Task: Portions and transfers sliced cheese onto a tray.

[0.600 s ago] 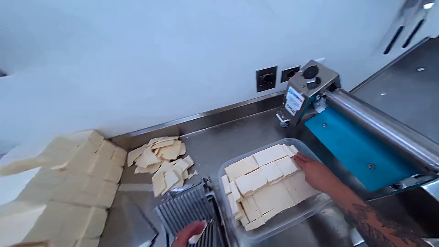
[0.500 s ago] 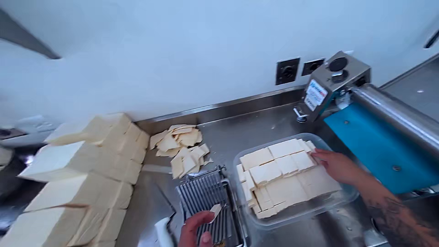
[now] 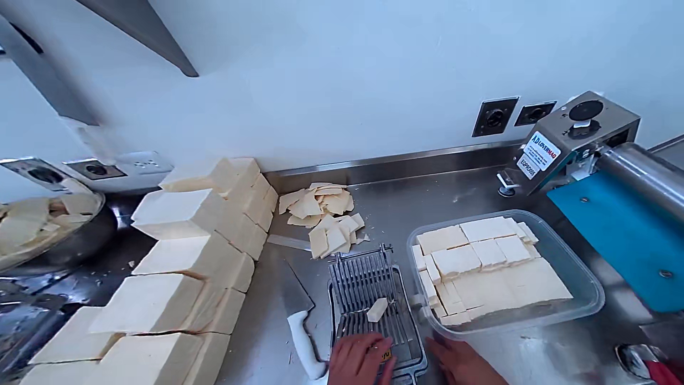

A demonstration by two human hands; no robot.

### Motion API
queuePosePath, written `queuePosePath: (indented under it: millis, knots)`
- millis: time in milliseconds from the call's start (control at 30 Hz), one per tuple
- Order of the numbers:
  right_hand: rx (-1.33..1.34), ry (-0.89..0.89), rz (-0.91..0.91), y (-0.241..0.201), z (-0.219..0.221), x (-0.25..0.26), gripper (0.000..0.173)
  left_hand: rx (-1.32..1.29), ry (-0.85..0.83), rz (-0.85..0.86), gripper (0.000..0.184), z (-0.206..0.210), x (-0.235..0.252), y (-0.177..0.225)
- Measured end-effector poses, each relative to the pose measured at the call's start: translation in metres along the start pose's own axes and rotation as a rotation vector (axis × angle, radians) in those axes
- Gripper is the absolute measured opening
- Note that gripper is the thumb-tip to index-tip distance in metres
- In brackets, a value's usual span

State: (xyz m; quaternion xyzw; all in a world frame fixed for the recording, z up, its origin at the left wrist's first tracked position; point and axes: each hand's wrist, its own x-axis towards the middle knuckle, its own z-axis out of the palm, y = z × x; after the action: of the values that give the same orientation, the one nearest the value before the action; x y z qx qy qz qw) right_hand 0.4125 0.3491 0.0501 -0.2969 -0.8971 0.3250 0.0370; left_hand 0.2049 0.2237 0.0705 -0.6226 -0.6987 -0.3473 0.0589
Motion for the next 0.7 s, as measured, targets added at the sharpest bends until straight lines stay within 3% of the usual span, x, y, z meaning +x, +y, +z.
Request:
queuePosePath:
  millis: [133, 233, 333, 400, 467, 600, 700]
  knots:
    - [0.241, -0.002, 0.156, -0.019, 0.014, 0.006, 0.069, -0.069, -0.057, -0.026, 0.026, -0.012, 0.011, 0.000]
    - [0.330, 0.134, 0.173, -0.017, 0.030, 0.019, 0.070, -0.103, -0.215, -0.161, 0.035, -0.023, 0.036, -0.010]
    - [0.357, 0.230, 0.133, -0.009, 0.044, 0.033, 0.070, -0.106, -0.651, -0.290, 0.053, -0.034, 0.074, -0.024]
    - [0.353, 0.221, 0.165, -0.010, 0.044, 0.039, 0.083, -0.064, -0.966, -0.320, 0.059, -0.033, 0.102, -0.029]
    - [0.329, 0.176, 0.213, -0.013, 0.039, 0.042, 0.092, -0.003, -1.114, -0.306, 0.058, -0.023, 0.118, -0.029]
    - [0.149, 0.117, 0.268, -0.018, 0.034, 0.044, 0.088, 0.061, -1.122, -0.287, 0.037, -0.013, 0.130, -0.023]
    - [0.015, 0.073, 0.355, -0.029, 0.025, 0.042, 0.060, 0.006, -1.033, -0.335, 0.040, -0.018, 0.136, -0.022]
